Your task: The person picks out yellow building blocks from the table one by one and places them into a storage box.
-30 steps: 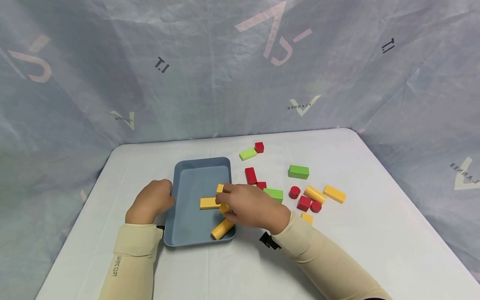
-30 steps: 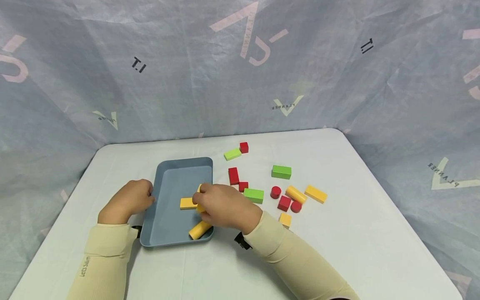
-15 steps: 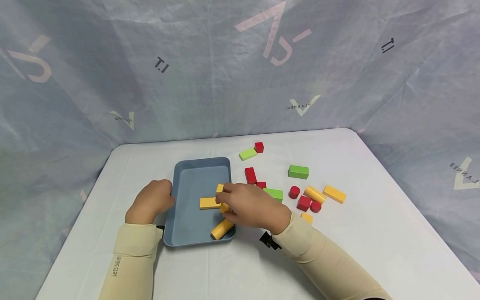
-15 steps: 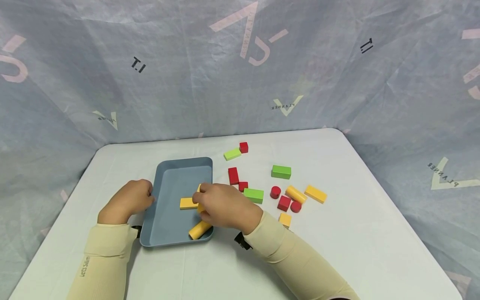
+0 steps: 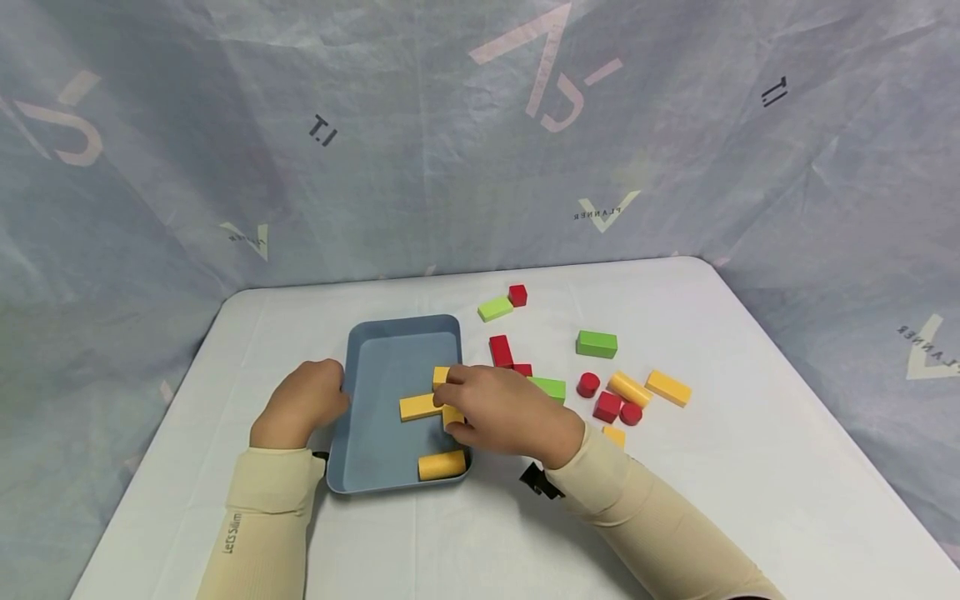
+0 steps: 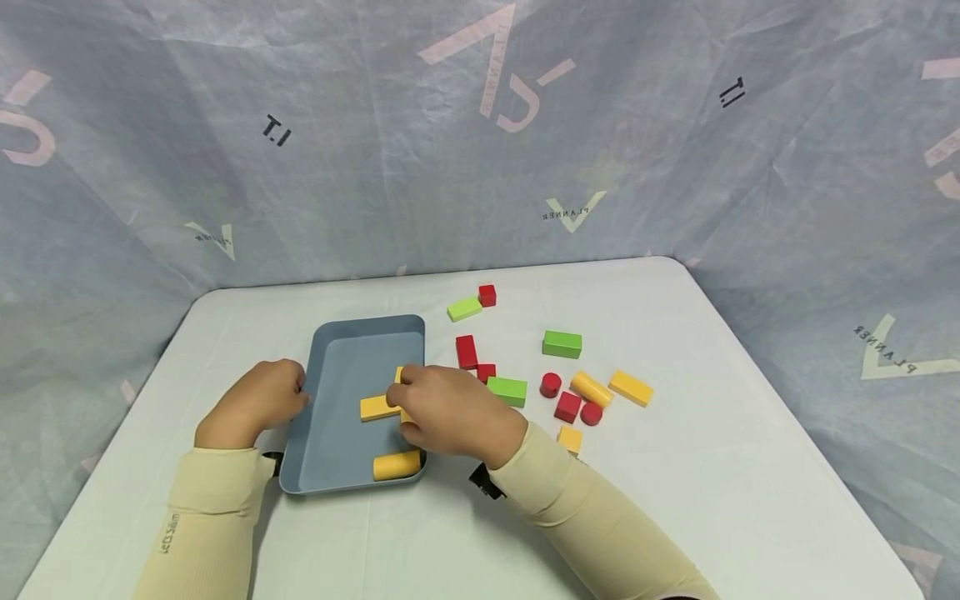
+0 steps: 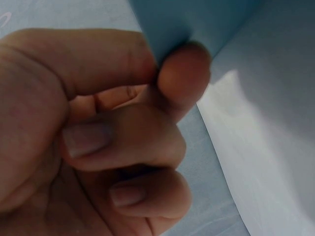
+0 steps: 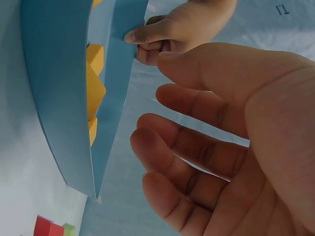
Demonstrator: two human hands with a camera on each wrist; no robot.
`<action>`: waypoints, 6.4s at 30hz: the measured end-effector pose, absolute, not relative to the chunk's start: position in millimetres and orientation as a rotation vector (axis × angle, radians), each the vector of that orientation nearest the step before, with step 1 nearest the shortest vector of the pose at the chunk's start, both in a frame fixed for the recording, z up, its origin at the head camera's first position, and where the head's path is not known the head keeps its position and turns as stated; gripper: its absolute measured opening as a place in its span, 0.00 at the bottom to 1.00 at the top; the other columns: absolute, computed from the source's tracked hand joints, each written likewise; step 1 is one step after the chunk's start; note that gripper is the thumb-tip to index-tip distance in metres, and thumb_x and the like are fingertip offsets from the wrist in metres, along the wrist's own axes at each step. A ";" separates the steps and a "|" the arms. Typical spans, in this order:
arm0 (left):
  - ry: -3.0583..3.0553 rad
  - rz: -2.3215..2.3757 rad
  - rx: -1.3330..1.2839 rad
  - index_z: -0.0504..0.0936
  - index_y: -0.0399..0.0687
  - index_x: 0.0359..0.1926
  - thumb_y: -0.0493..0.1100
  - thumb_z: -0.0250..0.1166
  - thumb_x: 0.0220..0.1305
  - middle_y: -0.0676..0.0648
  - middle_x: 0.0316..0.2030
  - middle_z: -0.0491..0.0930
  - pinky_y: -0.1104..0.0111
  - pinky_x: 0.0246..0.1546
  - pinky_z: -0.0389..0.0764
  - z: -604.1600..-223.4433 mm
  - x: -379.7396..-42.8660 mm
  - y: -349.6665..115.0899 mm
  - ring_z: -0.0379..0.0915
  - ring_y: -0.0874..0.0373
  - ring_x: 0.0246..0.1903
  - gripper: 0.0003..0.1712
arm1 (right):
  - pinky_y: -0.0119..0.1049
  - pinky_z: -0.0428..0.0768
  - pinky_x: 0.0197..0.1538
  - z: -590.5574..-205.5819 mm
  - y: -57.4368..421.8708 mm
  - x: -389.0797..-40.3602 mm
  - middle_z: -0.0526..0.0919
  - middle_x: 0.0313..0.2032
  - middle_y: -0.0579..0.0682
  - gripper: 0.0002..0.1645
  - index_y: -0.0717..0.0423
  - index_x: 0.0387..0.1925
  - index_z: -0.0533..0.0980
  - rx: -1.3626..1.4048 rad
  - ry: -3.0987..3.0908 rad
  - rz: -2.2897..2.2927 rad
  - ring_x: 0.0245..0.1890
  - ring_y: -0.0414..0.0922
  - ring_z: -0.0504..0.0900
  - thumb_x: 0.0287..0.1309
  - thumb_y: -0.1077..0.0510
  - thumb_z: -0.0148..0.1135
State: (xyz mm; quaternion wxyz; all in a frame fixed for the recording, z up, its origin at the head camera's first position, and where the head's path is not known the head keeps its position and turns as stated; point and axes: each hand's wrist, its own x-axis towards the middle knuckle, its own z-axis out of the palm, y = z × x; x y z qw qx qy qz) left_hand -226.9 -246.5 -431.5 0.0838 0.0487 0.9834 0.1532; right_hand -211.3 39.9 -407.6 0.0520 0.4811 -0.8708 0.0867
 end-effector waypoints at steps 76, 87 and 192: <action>2.911 0.491 0.139 0.73 0.42 0.20 0.29 0.55 0.45 0.45 0.16 0.71 0.61 0.16 0.66 -430.6 -226.2 -247.5 0.62 0.52 0.17 0.05 | 0.33 0.78 0.34 -406.8 122.4 -200.4 0.76 0.37 0.40 0.13 0.43 0.39 0.79 1.234 -2.795 0.063 0.32 0.34 0.71 0.48 0.51 0.67; 2.907 0.489 0.132 0.74 0.41 0.20 0.29 0.56 0.45 0.45 0.16 0.71 0.61 0.16 0.66 -429.6 -226.4 -247.6 0.63 0.52 0.17 0.05 | 0.31 0.77 0.35 -411.1 136.3 -196.5 0.76 0.35 0.40 0.16 0.44 0.41 0.81 1.207 -2.806 0.076 0.32 0.34 0.71 0.47 0.51 0.68; 2.910 0.507 0.153 0.76 0.40 0.20 0.28 0.56 0.46 0.45 0.16 0.73 0.62 0.15 0.68 -429.0 -226.0 -246.1 0.64 0.53 0.16 0.06 | 0.29 0.71 0.28 -464.1 198.1 -171.7 0.66 0.26 0.39 0.11 0.48 0.30 0.78 1.061 -2.853 0.206 0.26 0.37 0.64 0.44 0.66 0.61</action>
